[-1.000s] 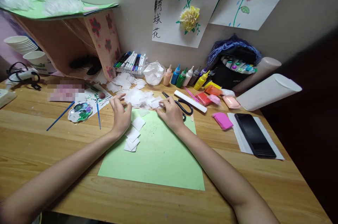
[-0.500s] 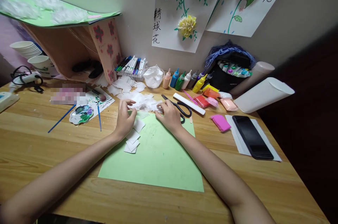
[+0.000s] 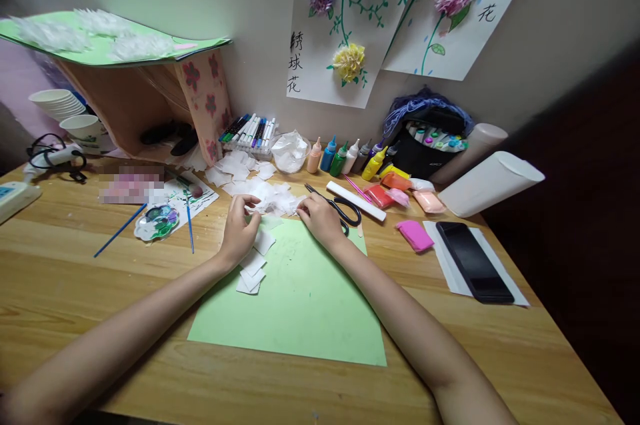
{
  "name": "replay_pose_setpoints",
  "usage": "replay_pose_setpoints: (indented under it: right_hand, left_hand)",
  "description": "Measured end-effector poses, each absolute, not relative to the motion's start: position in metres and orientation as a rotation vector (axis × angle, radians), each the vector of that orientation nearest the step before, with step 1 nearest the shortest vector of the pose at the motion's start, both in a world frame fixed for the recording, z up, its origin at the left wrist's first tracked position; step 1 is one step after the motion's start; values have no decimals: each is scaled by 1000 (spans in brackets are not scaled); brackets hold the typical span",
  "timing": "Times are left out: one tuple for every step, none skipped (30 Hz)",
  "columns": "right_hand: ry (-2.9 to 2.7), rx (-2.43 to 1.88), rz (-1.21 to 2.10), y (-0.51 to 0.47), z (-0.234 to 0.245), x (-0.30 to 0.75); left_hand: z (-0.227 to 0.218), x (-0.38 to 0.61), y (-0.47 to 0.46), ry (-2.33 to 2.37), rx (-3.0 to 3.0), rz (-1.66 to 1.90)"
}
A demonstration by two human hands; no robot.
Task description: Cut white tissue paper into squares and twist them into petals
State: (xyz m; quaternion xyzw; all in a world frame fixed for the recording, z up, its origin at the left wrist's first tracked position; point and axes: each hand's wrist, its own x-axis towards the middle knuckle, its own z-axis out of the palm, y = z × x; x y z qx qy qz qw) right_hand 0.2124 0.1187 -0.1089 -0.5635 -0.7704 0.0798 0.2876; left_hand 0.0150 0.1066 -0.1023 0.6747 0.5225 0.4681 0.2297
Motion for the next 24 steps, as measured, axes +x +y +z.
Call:
replay_pose_setpoints:
  right_hand:
    - [-2055, -1497, 203, 119, -109, 213]
    - [-2049, -1489, 194, 120, -109, 212]
    - [-2036, -1479, 192, 120, -110, 212]
    - [-2018, -1466, 199, 119, -110, 212]
    - [-1994, -1451, 215, 119, -110, 211]
    - [-1966, -1434, 236, 118, -110, 210]
    - [-1938, -1415, 260, 117, -110, 210]
    - [-1912, -1397, 281, 117, -109, 209]
    - [-1892, -1383, 297, 116, -109, 209]
    - [-1883, -1372, 305, 116, -109, 209]
    - [-1883, -1364, 308, 116, -109, 209]
    - [-1891, -1360, 308, 115, -109, 209]
    - [-1900, -1360, 308, 115, -109, 209]
    - [-1907, -1364, 310, 115, -110, 209]
    - [-1909, -1373, 314, 115, -110, 209]
    - [-1905, -1387, 314, 115, -110, 209]
    - [-1899, -1405, 307, 115, -110, 209]
    - [-1895, -1424, 289, 116, -111, 210]
    - [-1896, -1443, 262, 117, -111, 210]
    - [-1904, -1457, 234, 117, -112, 211]
    - [-1916, -1467, 210, 118, -112, 211]
    - [-1929, -1470, 196, 119, -113, 211]
    - [-1940, -1470, 195, 120, -113, 212]
    - [-1948, -1466, 205, 121, -113, 212]
  left_hand:
    - [-102, 15, 107, 1433, 1857, 1285]
    - [-102, 15, 107, 1429, 1858, 1284]
    - [-102, 15, 107, 1426, 1861, 1284]
    - [-101, 15, 107, 1422, 1866, 1282]
    - [-101, 16, 107, 1412, 1877, 1273]
    - [-100, 16, 106, 1393, 1897, 1250]
    - [-99, 16, 106, 1364, 1926, 1216]
    - [-98, 16, 105, 1329, 1964, 1171]
    - [-97, 17, 105, 1294, 2004, 1122]
    - [-97, 17, 104, 1266, 2043, 1076]
    - [-96, 17, 103, 1248, 2075, 1039]
    - [-96, 18, 103, 1242, 2099, 1011]
    - [-96, 18, 103, 1242, 2115, 989]
    - [-96, 18, 103, 1245, 2126, 972]
    - [-97, 18, 103, 1248, 2131, 958]
    - [-97, 18, 104, 1248, 2133, 947]
    - [-98, 18, 104, 1246, 2133, 939]
    - [-98, 18, 105, 1243, 2132, 934]
    - [-99, 18, 105, 1240, 2130, 931]
    - [-99, 18, 105, 1238, 2128, 930]
    - [-100, 18, 106, 1238, 2127, 931]
    - [-100, 18, 106, 1239, 2124, 935]
    - [-100, 18, 106, 1242, 2120, 941]
    - [-100, 19, 106, 1245, 2116, 947]
